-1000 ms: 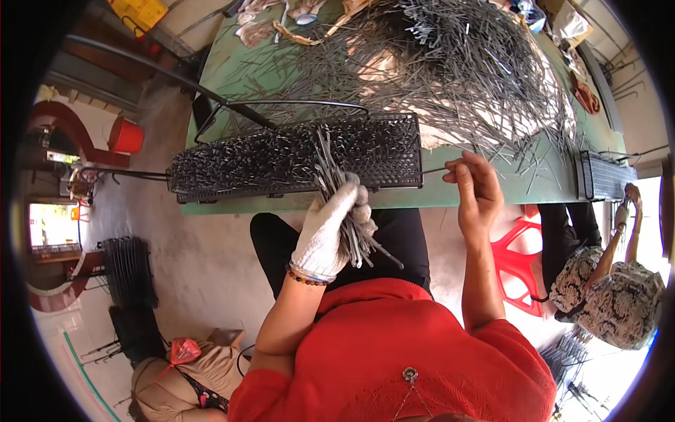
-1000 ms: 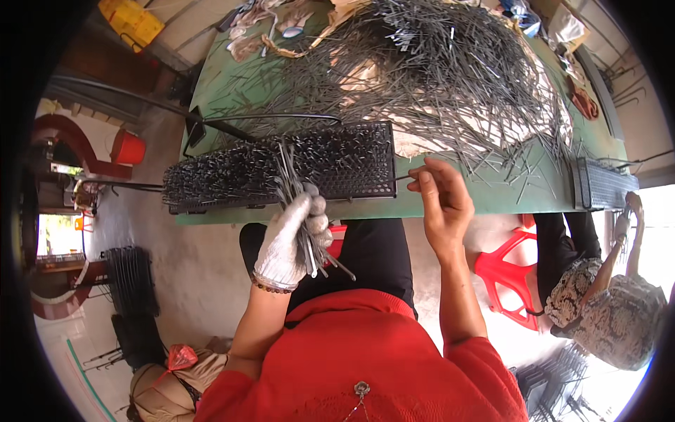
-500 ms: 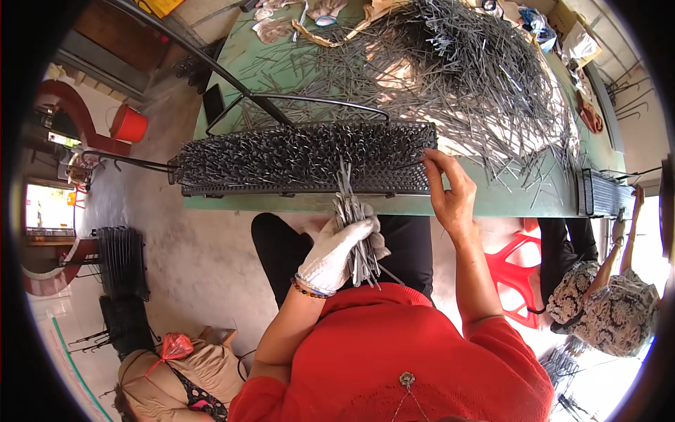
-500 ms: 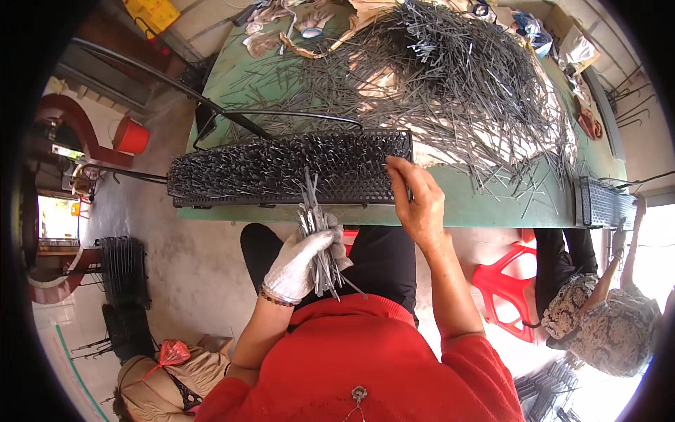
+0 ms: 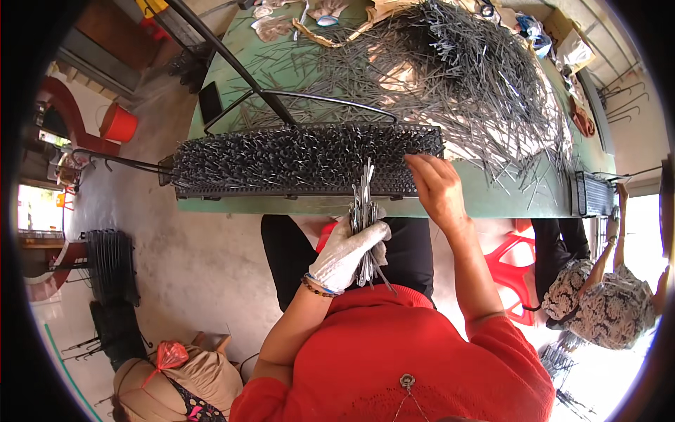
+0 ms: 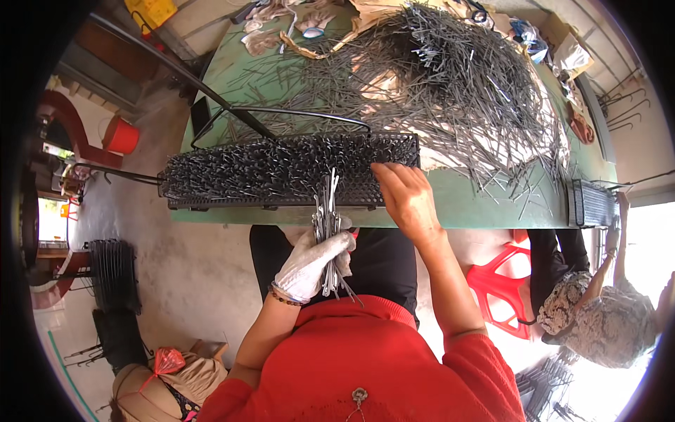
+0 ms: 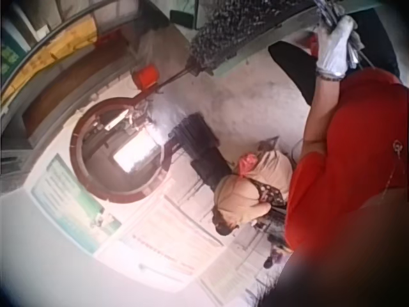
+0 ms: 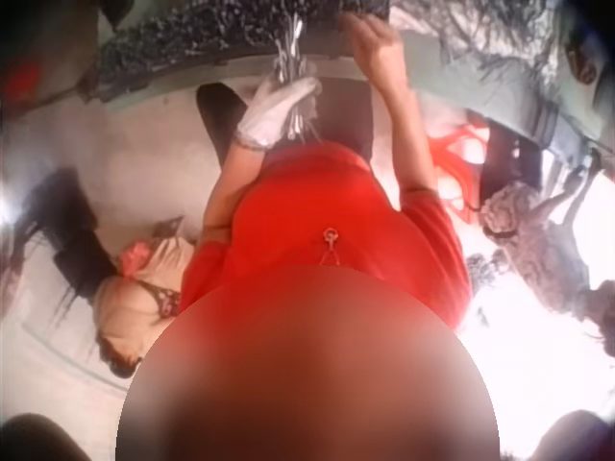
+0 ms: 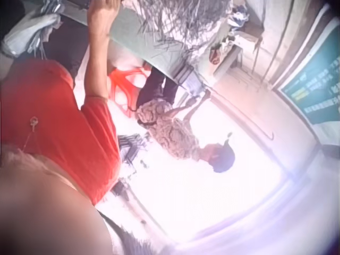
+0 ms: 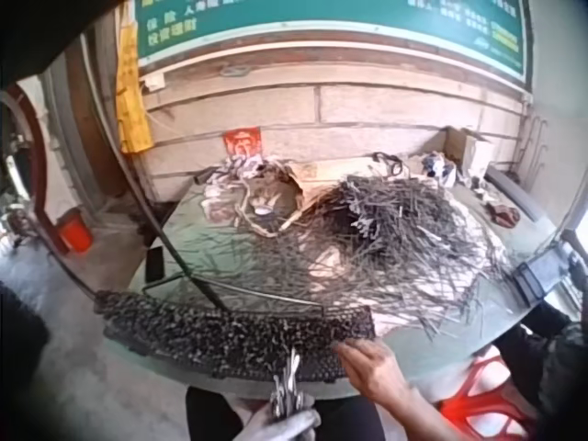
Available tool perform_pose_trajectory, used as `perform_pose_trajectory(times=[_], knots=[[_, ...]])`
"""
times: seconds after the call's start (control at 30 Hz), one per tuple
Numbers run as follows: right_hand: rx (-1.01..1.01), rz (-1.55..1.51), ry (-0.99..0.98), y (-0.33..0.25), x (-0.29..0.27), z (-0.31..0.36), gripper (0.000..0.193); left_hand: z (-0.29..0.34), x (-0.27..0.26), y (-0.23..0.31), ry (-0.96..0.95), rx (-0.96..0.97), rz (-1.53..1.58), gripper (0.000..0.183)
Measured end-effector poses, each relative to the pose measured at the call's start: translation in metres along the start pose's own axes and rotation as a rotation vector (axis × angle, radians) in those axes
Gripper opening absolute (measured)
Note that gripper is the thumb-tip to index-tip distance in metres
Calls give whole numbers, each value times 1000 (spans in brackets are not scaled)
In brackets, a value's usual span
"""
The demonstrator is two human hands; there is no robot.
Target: Manually inserting thin metal wires into a perforated brush frame or mesh structure.
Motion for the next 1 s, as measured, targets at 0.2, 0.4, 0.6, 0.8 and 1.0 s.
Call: perform_pose_trajectory(times=[0.2,0.4,0.6,0.8,1.0], knots=[[34,42,-56,-7,6,-8,32,-5,-1,4,-45,32,-76,24],[-26,77,-147,-10,17,-7,33,-5,-3,6,-85,75,-128,27],[215,-95,-53,-6,7,-7,26,-4,-9,4,-88,61,-144,28],[876,-745,-193,10,31,19,32,-7,4,5,-162,48,-225,20],[675,-578,-143,6,7,31,24,-17,0,22,31,126,116,24]])
Point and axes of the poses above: each hand's wrist, its own z-axis away from the middle knuckle, its own x-axis out of the palm, y = z × x, the point moved 8 cm from there along -z, towards the middle knuckle, and after that the axes turned 9 degrees about y, right-handed, at the moved point
